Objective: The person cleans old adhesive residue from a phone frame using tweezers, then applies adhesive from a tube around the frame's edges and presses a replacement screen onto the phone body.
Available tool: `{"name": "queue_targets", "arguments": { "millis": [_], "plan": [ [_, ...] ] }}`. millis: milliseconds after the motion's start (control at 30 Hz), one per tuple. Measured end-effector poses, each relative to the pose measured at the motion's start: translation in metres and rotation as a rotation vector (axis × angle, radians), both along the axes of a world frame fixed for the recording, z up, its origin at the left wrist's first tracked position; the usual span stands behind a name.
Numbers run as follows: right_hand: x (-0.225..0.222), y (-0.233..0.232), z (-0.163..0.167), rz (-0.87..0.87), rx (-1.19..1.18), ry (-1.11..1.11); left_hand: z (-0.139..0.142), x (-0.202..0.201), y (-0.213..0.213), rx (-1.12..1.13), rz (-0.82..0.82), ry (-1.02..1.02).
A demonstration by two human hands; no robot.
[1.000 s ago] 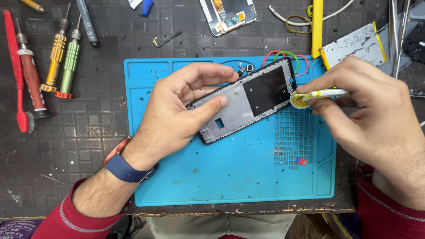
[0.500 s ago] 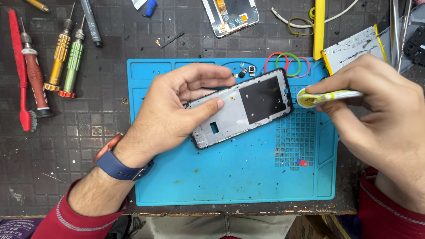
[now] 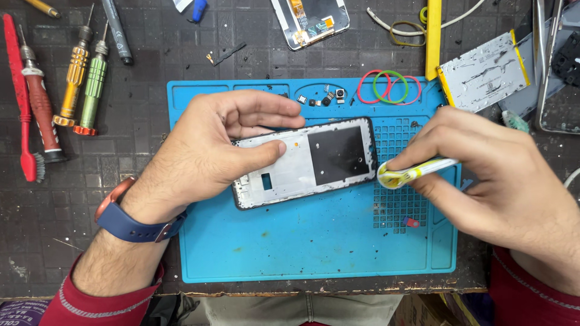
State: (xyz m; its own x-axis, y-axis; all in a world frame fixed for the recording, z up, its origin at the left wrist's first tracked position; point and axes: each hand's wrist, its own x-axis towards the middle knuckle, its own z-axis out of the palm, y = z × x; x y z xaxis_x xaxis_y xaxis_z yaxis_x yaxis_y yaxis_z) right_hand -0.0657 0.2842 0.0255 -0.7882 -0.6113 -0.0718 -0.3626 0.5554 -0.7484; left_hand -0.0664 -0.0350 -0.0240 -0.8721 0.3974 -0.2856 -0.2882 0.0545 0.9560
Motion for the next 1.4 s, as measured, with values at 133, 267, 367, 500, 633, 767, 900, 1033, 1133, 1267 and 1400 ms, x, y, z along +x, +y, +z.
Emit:
{"name": "queue_targets", "arguments": {
  "millis": [133, 267, 367, 500, 633, 767, 900, 1033, 1133, 1267, 1400],
  "plan": [
    [0.004, -0.003, -0.005, -0.002, 0.018, -0.068, 0.0, -0.001, -0.001, -0.011, -0.008, -0.012],
    [0.004, -0.005, -0.008, 0.005, 0.023, -0.122, -0.001, -0.001, 0.0, -0.02, -0.012, -0.01],
    [0.003, -0.005, -0.01, 0.011, 0.037, -0.122, -0.002, -0.001, -0.001, -0.013, -0.012, -0.022],
    [0.003, -0.005, -0.01, 0.01, 0.054, -0.101, -0.002, -0.001, -0.001, -0.018, -0.009, -0.011],
    [0.003, -0.003, -0.012, 0.007, 0.055, -0.105, -0.003, -0.001, -0.001, -0.027, -0.01, -0.018],
    [0.001, 0.0, -0.013, 0.025, 0.068, -0.049, -0.004, -0.001, -0.001, -0.024, -0.01, -0.015],
    [-0.001, 0.001, -0.012, 0.029, 0.07, -0.036, -0.005, -0.001, -0.002, -0.025, -0.017, -0.01],
    [-0.001, 0.001, -0.012, 0.027, 0.052, -0.003, -0.005, -0.002, 0.0, -0.026, -0.019, -0.001],
    [-0.001, 0.001, -0.011, 0.014, 0.052, 0.01, -0.005, -0.002, 0.0, -0.035, -0.02, -0.007],
    [0.0, 0.0, -0.011, 0.021, 0.037, 0.018, -0.005, -0.001, 0.0, -0.03, -0.019, 0.002],
    [0.0, 0.0, -0.013, 0.039, 0.051, -0.001, -0.007, -0.001, 0.0, -0.012, -0.017, 0.009]
  ]
}}
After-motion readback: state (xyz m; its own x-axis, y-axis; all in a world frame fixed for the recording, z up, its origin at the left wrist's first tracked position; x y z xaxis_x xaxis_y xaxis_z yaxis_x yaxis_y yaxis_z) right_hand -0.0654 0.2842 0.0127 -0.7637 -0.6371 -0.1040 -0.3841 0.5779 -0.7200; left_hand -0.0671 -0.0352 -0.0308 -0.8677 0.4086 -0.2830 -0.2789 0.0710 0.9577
